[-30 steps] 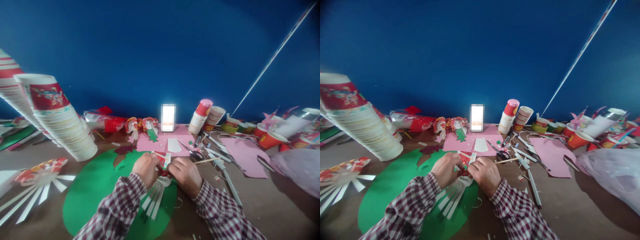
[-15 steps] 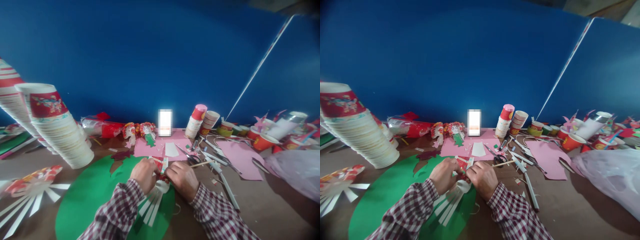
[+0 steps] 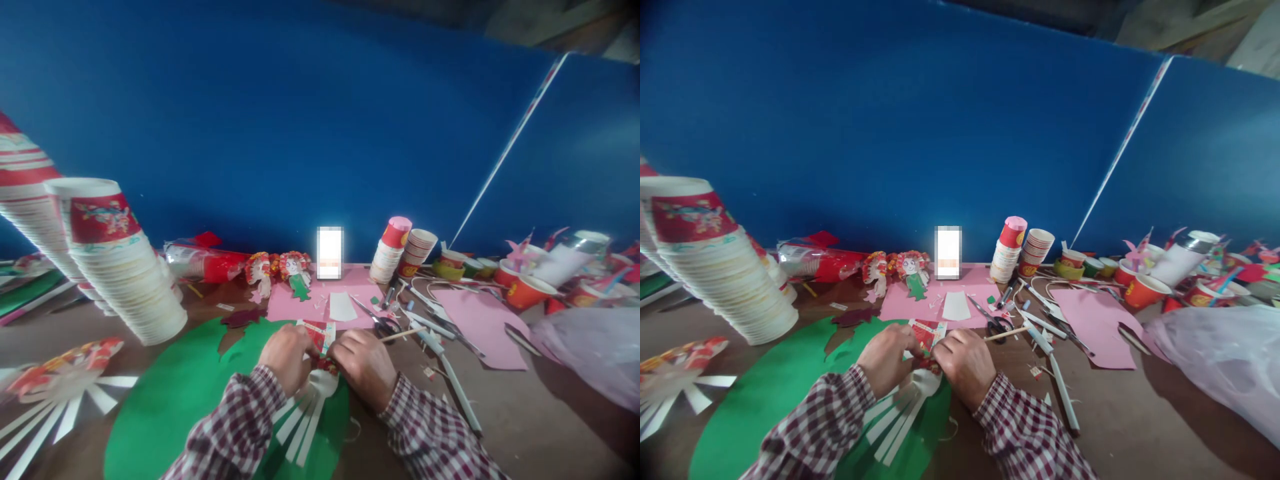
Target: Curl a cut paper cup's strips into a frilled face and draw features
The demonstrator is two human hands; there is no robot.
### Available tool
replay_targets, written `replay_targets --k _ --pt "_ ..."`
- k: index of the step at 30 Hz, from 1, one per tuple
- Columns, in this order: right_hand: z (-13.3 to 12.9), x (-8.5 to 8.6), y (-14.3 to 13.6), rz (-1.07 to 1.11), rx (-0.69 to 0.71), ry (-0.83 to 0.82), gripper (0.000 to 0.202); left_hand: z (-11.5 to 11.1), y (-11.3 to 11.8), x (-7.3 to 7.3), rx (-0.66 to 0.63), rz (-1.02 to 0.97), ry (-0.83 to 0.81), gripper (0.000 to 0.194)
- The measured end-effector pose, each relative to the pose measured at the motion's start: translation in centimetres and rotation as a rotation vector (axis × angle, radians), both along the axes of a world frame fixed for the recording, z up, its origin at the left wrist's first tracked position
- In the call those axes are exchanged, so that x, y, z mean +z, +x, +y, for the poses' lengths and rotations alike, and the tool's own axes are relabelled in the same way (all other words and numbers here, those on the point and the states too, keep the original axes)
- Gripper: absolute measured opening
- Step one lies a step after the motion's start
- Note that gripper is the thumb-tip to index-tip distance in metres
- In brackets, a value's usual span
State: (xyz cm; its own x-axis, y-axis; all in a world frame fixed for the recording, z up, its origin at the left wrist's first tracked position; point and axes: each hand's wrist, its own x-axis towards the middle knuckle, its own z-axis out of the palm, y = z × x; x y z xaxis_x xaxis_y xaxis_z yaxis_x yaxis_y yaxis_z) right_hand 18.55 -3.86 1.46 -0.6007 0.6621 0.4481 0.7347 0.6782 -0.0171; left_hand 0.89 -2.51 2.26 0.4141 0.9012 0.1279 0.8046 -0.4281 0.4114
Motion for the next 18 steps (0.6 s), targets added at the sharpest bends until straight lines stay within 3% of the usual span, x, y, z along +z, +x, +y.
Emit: replay_targets --k 7,18 --pt "0.13 -0.02 0.08 -0.005 -0.009 0.004 0.011 0.09 -0.01 -0.09 -0.007 0.025 0.014 0.011" --pt "0.14 0.15 0.23 -0.001 0.013 0.021 0.015 0.04 0.02 -0.06 -0.005 -0.018 0.0 0.003"
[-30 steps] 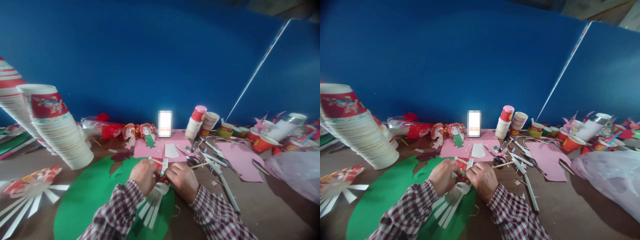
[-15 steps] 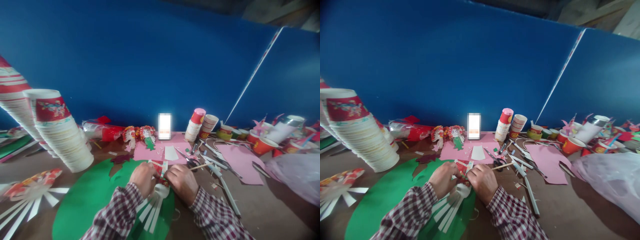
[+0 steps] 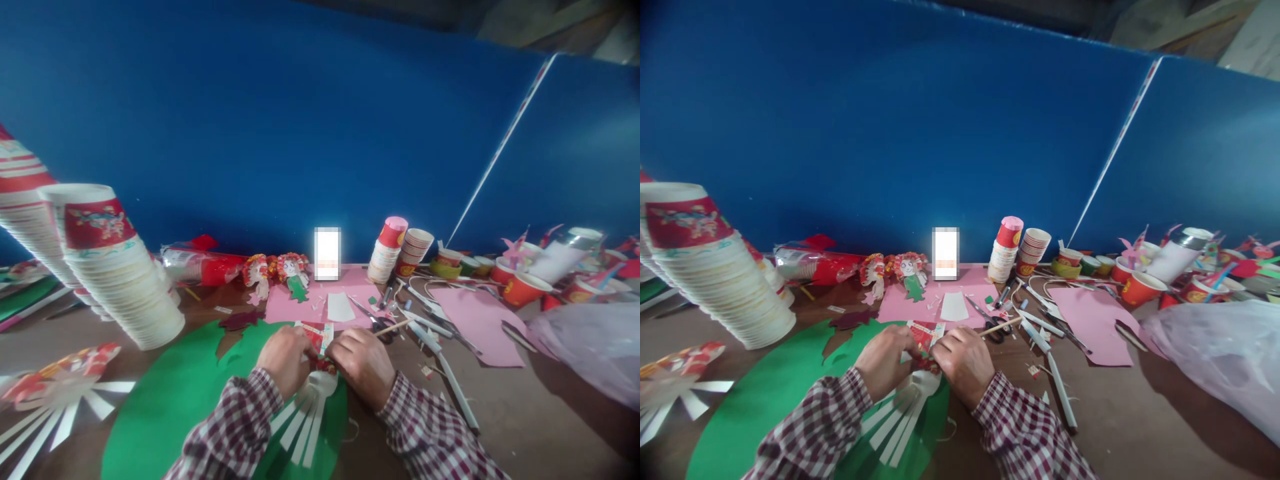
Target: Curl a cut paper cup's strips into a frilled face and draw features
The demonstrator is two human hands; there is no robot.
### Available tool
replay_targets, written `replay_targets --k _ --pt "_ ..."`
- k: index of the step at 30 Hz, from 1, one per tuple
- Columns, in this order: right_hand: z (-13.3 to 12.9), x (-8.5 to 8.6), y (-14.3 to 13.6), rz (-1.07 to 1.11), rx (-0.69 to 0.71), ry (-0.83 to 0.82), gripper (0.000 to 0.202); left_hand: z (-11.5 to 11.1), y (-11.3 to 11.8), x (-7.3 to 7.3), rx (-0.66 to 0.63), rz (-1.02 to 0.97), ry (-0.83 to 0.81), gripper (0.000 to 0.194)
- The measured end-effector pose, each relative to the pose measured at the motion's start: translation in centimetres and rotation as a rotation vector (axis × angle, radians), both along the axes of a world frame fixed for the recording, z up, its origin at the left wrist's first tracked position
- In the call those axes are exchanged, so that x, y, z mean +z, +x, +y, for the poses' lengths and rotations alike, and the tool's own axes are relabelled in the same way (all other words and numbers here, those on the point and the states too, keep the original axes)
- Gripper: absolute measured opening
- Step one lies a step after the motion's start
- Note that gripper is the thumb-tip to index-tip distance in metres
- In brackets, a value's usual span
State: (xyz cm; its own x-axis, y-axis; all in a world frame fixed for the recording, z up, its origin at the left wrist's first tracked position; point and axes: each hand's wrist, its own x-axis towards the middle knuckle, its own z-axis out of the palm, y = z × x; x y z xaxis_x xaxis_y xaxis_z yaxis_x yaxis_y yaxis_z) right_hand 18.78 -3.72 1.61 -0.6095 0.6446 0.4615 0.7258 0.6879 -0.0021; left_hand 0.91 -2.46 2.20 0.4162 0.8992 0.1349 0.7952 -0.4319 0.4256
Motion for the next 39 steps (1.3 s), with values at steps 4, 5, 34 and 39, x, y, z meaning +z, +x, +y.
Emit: replay_targets --k 4,5,34,39 --pt "0.1 0.0 0.0 0.0 -0.002 0.004 0.015 0.0 0.1 0.1 -0.018 0.028 -0.003 0.007" --pt "0.1 0.0 0.0 -0.001 -0.005 0.002 0.014 0.0 0.1 0.2 -0.025 0.04 -0.002 0.008" --pt "0.3 0.3 0.7 0.053 -0.125 -0.127 0.011 2.0 -1.8 -0.5 0.226 -0.4 -0.134 0.038" --pt "0.5 0.4 1.0 0.041 -0.107 -0.12 0.012 2.8 -2.5 -0.6 0.235 -0.46 -0.153 0.031"
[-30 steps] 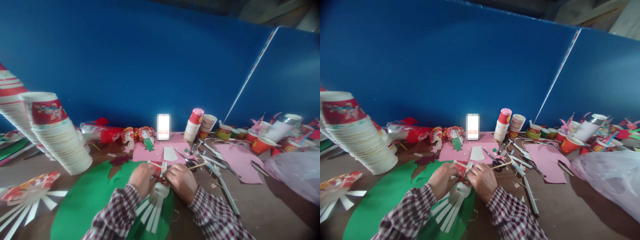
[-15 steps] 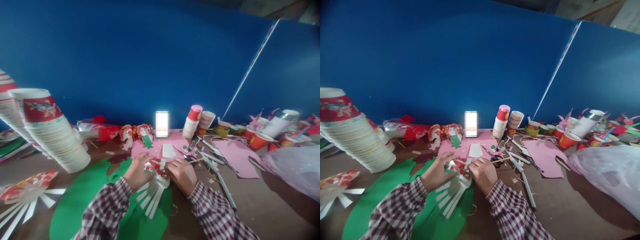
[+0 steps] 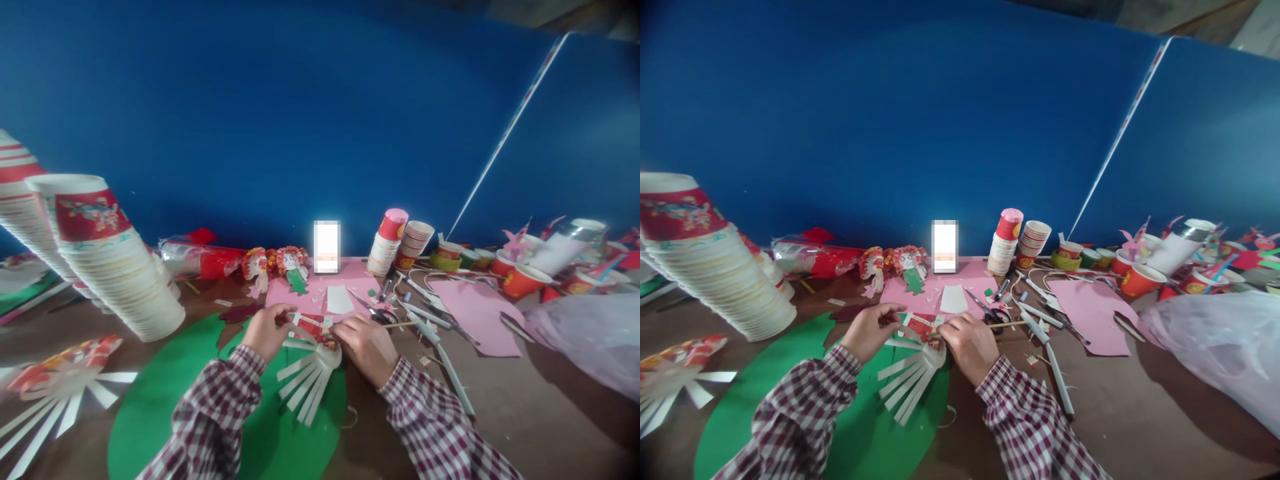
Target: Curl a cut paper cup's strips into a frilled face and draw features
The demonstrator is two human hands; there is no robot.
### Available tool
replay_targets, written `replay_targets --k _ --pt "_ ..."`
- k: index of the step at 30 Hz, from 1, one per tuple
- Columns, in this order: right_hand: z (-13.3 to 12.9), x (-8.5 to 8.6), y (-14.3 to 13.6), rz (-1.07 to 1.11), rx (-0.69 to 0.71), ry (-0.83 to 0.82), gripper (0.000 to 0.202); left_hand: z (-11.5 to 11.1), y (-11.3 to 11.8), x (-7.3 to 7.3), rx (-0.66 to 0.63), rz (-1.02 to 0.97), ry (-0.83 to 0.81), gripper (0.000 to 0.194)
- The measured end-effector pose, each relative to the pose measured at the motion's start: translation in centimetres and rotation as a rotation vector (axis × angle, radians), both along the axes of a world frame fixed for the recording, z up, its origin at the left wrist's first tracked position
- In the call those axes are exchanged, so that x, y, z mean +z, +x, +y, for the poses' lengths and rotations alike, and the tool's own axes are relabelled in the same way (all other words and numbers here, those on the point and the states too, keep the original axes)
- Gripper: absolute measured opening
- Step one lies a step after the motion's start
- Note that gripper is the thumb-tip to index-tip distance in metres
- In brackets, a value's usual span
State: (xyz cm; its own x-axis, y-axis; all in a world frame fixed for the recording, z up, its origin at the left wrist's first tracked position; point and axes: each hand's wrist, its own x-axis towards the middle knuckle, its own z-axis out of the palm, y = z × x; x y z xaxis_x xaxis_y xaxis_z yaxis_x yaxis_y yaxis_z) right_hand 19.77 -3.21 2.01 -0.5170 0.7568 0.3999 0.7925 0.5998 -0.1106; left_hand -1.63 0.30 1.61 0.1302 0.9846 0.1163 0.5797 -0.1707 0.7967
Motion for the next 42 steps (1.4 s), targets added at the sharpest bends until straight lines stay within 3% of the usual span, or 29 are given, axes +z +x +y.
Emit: replay_targets --k 6,17,26,36,42 --pt "0.0 0.4 0.3 -0.023 -0.1 -0.024 0.013 0.2 -0.3 0.3 0.071 -0.068 0.072 0.031" --pt "-0.2 -0.2 -0.1 0.216 -0.251 -0.048 0.025 -0.2 0.8 0.5 -0.056 -0.111 0.138 0.03" --pt "-0.7 0.4 0.2 0.339 -0.159 -0.078 0.031 -0.4 0.8 1.0 -0.008 -0.112 0.148 0.03" --pt "-0.6 -0.1 -0.4 0.151 -0.23 -0.155 0.044 0.3 0.6 -0.3 0.079 -0.305 0.062 0.031" --pt "-0.7 -0.5 -0.6 0.087 -0.285 -0.221 0.024 0.5 0.7 -0.8 0.004 -0.397 -0.088 0.031"
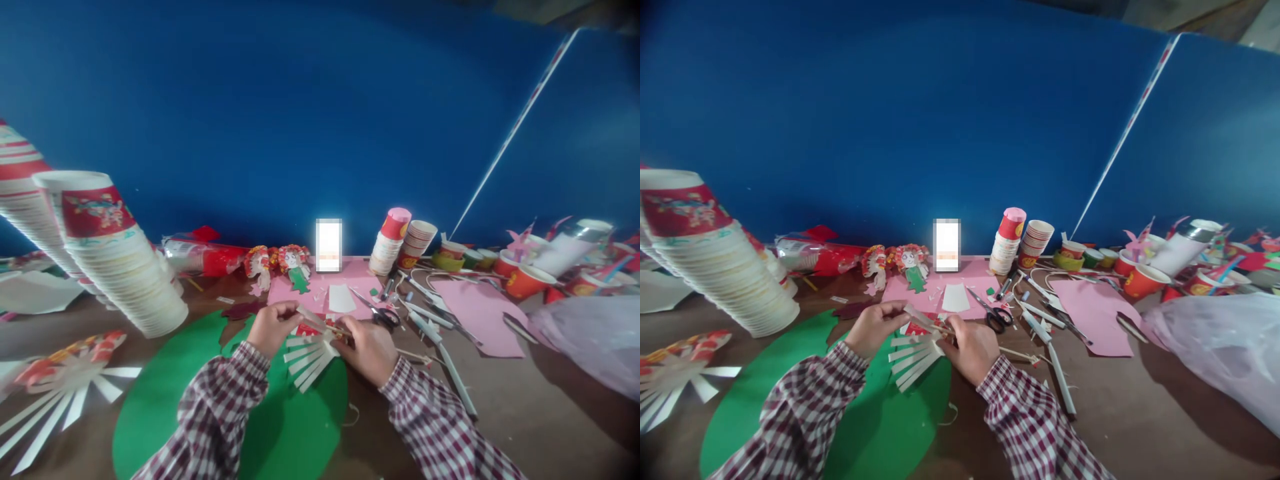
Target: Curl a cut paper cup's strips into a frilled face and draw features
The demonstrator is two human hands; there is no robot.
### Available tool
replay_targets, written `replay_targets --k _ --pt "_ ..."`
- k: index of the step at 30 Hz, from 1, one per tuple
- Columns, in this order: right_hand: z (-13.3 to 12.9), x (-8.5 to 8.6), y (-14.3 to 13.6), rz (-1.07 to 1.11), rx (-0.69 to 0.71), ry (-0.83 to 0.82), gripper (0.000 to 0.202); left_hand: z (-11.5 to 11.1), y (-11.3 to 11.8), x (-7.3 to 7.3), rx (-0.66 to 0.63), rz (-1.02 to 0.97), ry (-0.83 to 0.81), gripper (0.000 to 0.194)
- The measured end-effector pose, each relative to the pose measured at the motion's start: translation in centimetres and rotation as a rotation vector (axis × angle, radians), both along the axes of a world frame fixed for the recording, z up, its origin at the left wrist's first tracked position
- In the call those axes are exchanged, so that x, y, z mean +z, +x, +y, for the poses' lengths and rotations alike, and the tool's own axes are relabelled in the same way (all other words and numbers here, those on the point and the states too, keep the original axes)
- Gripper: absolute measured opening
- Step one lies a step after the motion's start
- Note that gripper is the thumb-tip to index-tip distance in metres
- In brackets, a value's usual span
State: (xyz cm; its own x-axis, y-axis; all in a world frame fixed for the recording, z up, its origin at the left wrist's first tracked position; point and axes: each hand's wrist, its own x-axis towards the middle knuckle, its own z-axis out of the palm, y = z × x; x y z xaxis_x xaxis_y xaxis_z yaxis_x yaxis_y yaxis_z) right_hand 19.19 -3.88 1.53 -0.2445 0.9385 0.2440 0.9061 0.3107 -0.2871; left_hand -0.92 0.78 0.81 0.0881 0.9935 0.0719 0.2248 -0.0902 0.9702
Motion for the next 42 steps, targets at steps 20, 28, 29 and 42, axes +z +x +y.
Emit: replay_targets --k 20,28,29,42 --pt "-0.1 0.6 0.2 0.159 0.132 0.118 0.024 -1.5 0.8 1.2 -0.378 0.064 -0.052 0.025" --pt "-0.4 0.6 -0.5 0.341 0.268 0.089 0.013 -2.3 1.6 1.1 -0.428 0.073 -0.164 0.024" --pt "-0.4 0.5 -0.5 0.334 0.27 0.092 0.012 -2.3 1.7 1.1 -0.425 0.079 -0.171 0.02" --pt "-0.1 0.9 0.0 0.229 0.323 0.125 0.012 -2.0 1.5 0.8 -0.421 0.118 -0.096 0.012"
